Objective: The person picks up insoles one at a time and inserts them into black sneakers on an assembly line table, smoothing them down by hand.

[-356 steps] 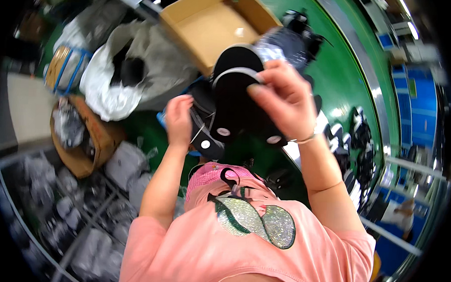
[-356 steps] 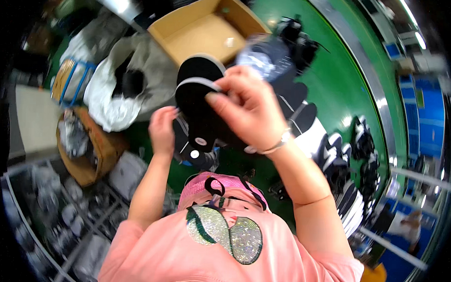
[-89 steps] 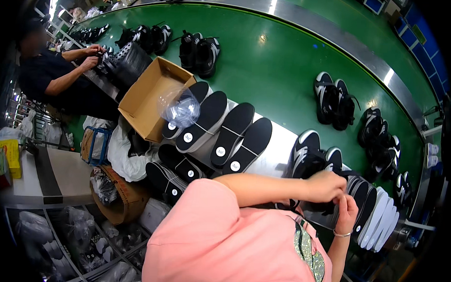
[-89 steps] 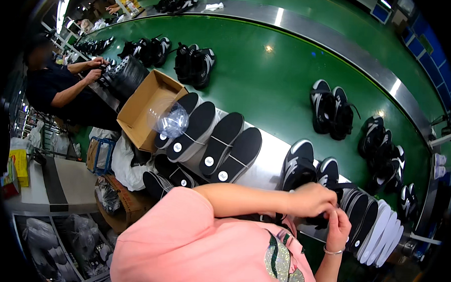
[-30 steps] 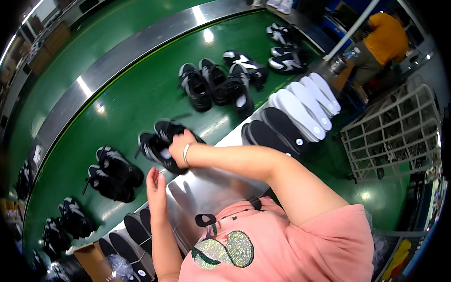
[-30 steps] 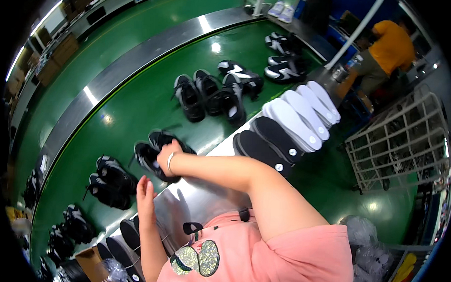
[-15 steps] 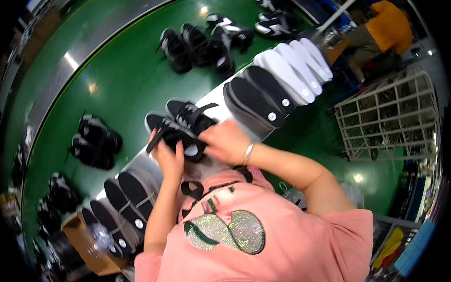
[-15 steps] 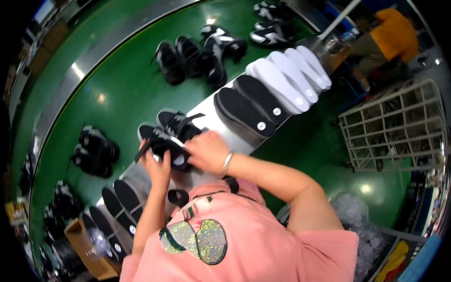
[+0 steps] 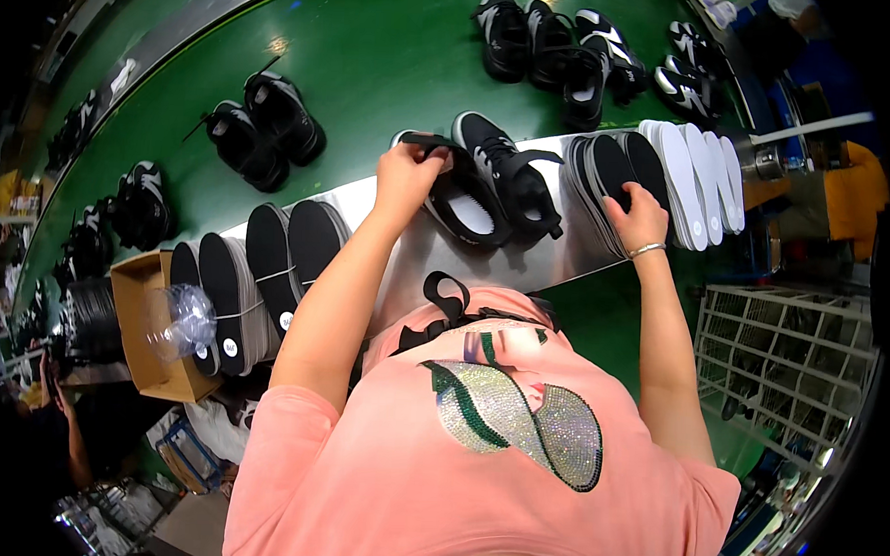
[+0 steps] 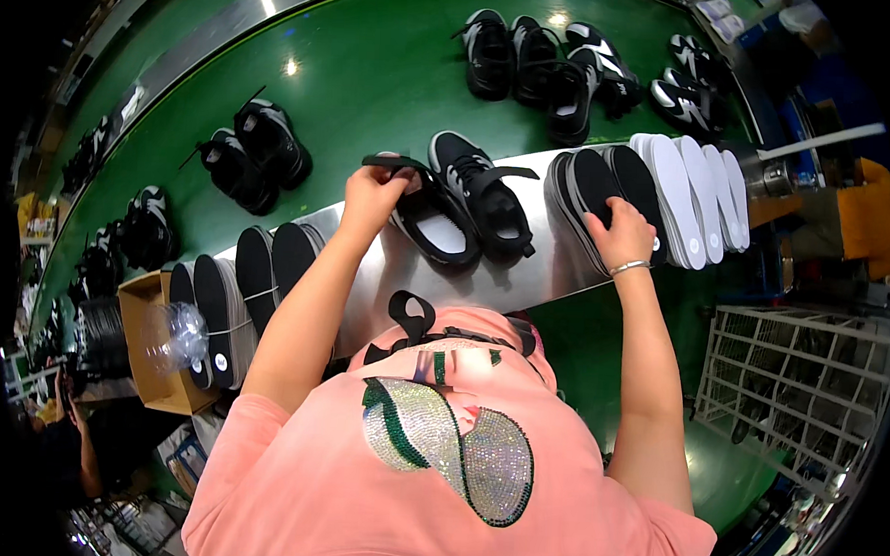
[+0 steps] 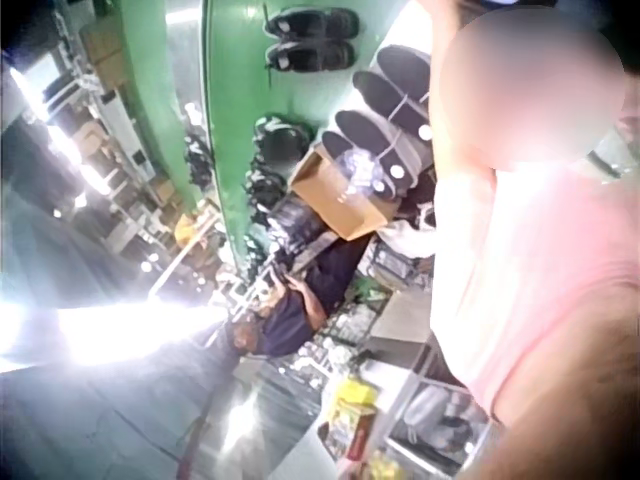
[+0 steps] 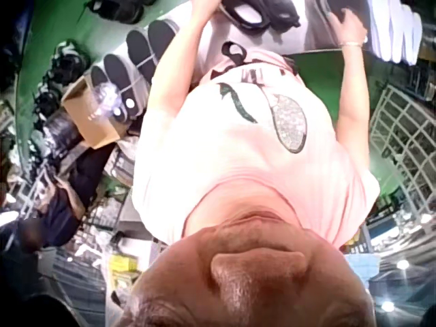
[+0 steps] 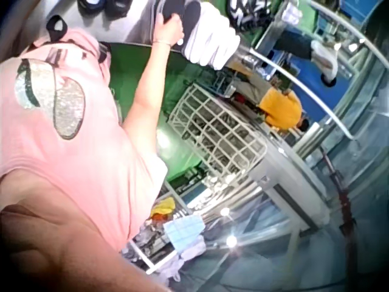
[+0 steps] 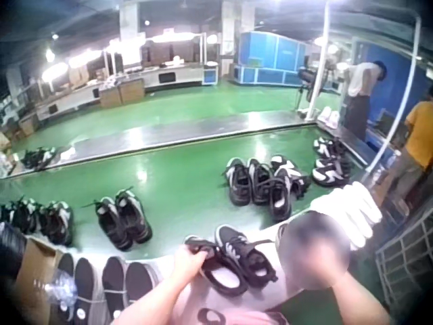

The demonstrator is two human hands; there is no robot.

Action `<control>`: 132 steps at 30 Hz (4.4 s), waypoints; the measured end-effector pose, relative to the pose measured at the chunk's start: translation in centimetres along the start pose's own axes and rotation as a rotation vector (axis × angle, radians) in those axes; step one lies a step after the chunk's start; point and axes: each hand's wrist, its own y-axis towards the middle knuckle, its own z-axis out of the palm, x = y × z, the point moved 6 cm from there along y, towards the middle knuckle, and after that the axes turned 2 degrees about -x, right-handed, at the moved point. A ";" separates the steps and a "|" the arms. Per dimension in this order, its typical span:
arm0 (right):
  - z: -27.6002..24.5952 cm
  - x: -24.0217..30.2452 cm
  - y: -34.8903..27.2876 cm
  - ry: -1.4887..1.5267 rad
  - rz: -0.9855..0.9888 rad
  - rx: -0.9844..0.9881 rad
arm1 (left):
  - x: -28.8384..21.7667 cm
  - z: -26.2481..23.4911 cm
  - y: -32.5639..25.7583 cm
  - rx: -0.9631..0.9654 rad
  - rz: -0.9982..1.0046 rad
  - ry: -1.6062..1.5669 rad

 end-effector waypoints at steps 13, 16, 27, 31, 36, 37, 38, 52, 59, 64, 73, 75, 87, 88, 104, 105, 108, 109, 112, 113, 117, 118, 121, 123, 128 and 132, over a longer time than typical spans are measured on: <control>-5.3 20.4 -5.7 -0.142 -0.947 0.361 | 2.0 1.0 0.0 0.044 -0.139 -0.112; -1.3 22.2 -4.4 -0.209 -0.799 0.377 | 1.0 1.0 -0.2 -0.007 -0.091 -0.081; -1.8 20.5 -4.9 -0.226 -0.590 0.448 | 1.7 0.9 -0.8 -0.065 -0.050 -0.036; -1.6 20.3 -4.5 -0.235 -0.697 0.465 | 0.6 1.1 -0.7 -0.056 -0.068 0.002; 2.1 22.7 -4.5 -0.136 -0.829 0.418 | 1.3 0.7 -1.2 -0.064 -0.112 0.015; 3.2 22.9 -4.2 -0.122 -0.828 0.427 | 1.3 0.6 -1.0 -0.064 -0.118 0.012; 4.3 23.0 -3.9 -0.108 -0.826 0.435 | 1.2 0.6 -1.0 -0.059 -0.132 -0.012; 9.7 23.6 -2.1 -0.393 -0.791 1.121 | 2.5 1.1 -1.0 -0.055 -0.069 -0.067; 6.9 23.8 -1.7 -0.360 -0.562 0.835 | 2.3 1.1 -1.0 -0.035 -0.105 -0.099; 5.0 24.0 -2.9 -0.415 -0.770 0.960 | 3.0 1.1 -1.0 -0.038 -0.094 -0.118; 5.4 22.0 -4.2 -0.181 -0.735 1.055 | 2.6 0.9 -1.2 -0.009 -0.171 -0.101; 5.2 21.7 -3.2 0.152 -0.559 1.097 | 2.3 0.8 -1.2 0.005 -0.159 -0.096; 7.9 20.2 -1.5 1.316 0.432 0.781 | 1.2 1.0 -2.6 0.022 -0.203 -0.173; 8.0 20.2 -1.4 1.414 0.424 0.796 | 1.6 1.3 -2.4 0.027 -0.194 -0.183; -2.7 18.3 -4.9 1.163 -0.227 0.511 | -8.2 -3.4 -7.4 0.221 0.181 -0.311; -3.2 19.0 -5.4 1.162 -0.272 0.496 | -7.8 -2.8 -8.2 0.297 0.100 -0.359; -2.9 20.3 -6.1 1.134 -0.346 0.588 | -7.5 -5.4 -9.2 0.205 0.101 -0.193; -3.1 20.3 -6.0 1.109 -0.318 0.560 | -7.1 -6.7 -9.4 0.139 0.058 -0.192; -2.6 16.7 -4.4 1.012 -0.279 0.415 | -4.6 -14.9 -9.5 -0.279 0.142 0.022; -1.8 14.4 -3.4 0.925 -0.254 0.375 | -4.3 -18.9 -9.9 -0.433 0.112 0.230; -2.1 10.4 -3.6 0.543 -0.449 0.012 | -3.6 -31.7 -13.2 -1.065 0.088 0.749; -1.5 10.1 -4.1 0.486 -0.432 0.073 | -3.1 -33.2 -13.6 -1.014 -0.173 1.035; 1.6 11.0 -4.1 0.542 -0.356 0.293 | 1.8 -34.8 -16.9 -0.998 -0.311 1.357; 0.7 12.7 -4.6 0.407 -0.421 0.252 | -2.0 -30.0 -14.7 -0.994 -0.044 1.103; 0.0 11.5 -5.1 0.473 -0.331 0.425 | -8.8 -9.3 -6.3 -0.104 0.267 0.109; -2.1 6.1 -1.2 0.467 -0.298 0.044 | -10.0 4.1 -6.3 0.278 0.393 0.266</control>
